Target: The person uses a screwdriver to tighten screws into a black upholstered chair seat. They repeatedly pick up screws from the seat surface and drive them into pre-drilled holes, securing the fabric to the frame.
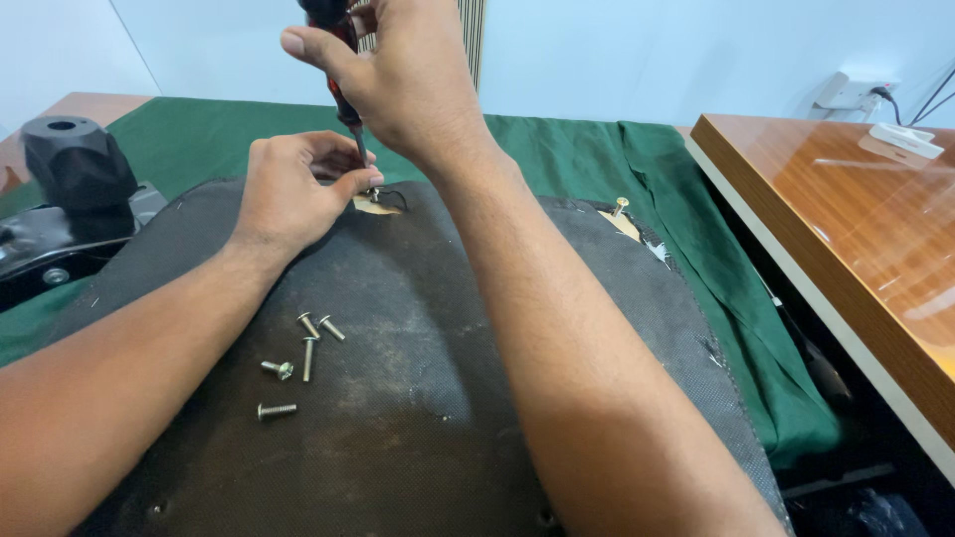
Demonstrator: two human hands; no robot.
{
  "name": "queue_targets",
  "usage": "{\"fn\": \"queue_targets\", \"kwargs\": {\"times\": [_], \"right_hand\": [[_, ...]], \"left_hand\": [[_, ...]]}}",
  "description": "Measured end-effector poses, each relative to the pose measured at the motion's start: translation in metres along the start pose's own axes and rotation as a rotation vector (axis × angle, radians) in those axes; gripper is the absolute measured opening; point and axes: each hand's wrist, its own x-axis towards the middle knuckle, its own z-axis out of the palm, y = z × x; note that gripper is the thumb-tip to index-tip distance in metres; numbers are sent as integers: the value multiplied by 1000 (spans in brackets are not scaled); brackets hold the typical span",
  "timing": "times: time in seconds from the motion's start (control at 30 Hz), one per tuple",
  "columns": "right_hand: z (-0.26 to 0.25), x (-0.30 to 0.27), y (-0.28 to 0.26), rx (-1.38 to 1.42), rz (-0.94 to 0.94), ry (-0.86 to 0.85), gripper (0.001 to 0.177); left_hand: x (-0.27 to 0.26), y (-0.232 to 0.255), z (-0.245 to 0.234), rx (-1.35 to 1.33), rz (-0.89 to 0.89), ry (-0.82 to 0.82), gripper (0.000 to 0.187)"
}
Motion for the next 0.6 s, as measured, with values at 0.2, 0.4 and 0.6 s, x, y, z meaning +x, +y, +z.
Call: {"fn": "queue_targets", "kwargs": {"times": [0.2,0.4,0.6], "right_hand": [[6,0,8,63,-28,-39,15],[8,-4,17,-18,-113,17,25],[6,-5,14,-74,-74,109,34]], "left_hand": [[0,-5,1,-45,37,8,18],[1,-9,3,-63,55,-41,20],[0,-4,1,-118,41,-65,27]]}}
